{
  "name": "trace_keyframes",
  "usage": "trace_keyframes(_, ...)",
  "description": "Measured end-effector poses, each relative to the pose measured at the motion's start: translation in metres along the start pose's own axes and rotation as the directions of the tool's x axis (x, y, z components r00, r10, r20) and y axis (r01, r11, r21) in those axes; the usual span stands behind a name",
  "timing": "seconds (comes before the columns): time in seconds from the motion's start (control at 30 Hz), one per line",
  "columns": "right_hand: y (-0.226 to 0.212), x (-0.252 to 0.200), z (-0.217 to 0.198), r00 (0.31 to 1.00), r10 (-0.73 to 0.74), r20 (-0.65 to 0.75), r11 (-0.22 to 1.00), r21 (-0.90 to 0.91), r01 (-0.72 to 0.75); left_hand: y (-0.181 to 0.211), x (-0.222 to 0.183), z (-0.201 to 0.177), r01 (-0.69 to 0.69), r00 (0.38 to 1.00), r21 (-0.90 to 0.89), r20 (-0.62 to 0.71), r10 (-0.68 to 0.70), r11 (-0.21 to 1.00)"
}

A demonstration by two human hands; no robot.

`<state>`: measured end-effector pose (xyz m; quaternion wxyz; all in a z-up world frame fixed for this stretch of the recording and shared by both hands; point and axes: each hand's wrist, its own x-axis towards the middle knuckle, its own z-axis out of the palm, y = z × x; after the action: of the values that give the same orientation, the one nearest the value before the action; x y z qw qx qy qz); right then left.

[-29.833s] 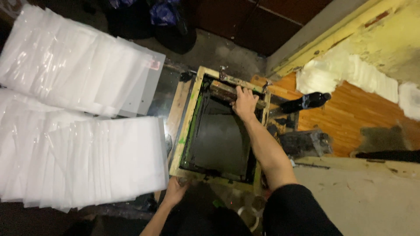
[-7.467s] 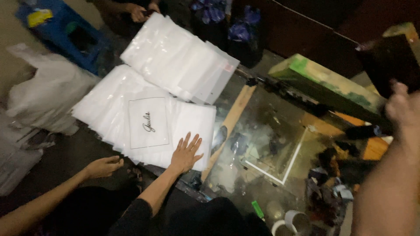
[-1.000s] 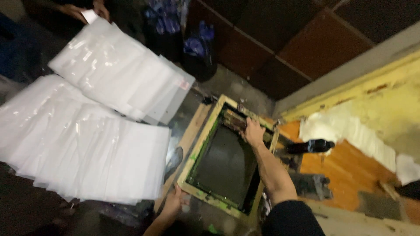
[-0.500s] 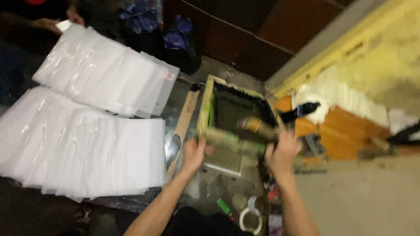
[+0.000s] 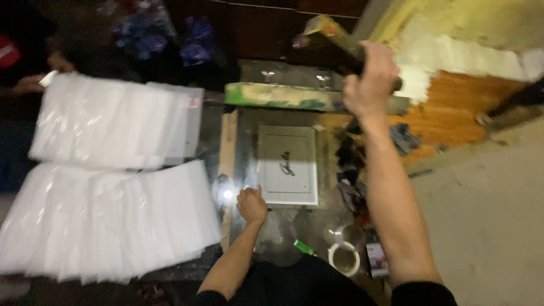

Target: Manually screen printing a logo onto white plastic or paper sheets using a screen and squeegee.

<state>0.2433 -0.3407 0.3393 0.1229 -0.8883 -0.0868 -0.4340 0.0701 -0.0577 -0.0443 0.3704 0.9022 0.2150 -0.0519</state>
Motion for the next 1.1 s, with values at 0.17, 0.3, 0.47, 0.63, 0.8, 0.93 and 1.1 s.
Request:
trace_keyframes(0.17, 0.011, 0.027, 0.002, 0.982, -0.184, -0.040, 0.982, 0.024, 0.185, -0.006, -0.012, 0.013, -0.067, 0.991, 0.121, -0.106, 0.080, 0.990)
trace_keyframes(0.3, 0.022, 0.028, 0.004, 0.986, -0.165, 0.033, 0.986, -0.034, 0.166, -0.010, -0.005, 0.018, -0.068, 0.987, 0.166, -0.136, 0.091, 0.984)
trace_keyframes(0.47, 0.047, 0.025, 0.017, 0.989, -0.141, 0.049, 0.978, -0.150, 0.147, -0.059, 0.013, -0.010, 0.225, 0.966, -0.367, 0.203, -0.159, 0.903)
trace_keyframes(0.63, 0.058, 0.033, 0.027, 0.986, -0.093, 0.139, 0.996, 0.012, 0.092, -0.201, 0.019, -0.129, 0.282, 0.943, -0.354, -0.071, -0.326, 0.892)
trace_keyframes(0.8, 0.252, -0.014, 0.158, 0.911, 0.277, 0.305, 0.959, -0.029, -0.282, -0.256, -0.002, -0.261, 0.183, 0.835, -0.343, -0.440, -0.330, 0.921)
trace_keyframes(0.93, 0.339, -0.011, 0.249, 0.933, 0.083, 0.350, 0.996, 0.006, -0.091, -0.156, -0.023, -0.305, 0.417, 0.895, 0.284, -0.292, -0.336, 0.864)
trace_keyframes(1.1, 0.197, 0.001, 0.144, 0.894, 0.337, 0.294, 0.936, -0.211, -0.283, -0.104, -0.031, -0.241, -0.313, 0.860, 0.540, 0.511, -0.009, 0.781)
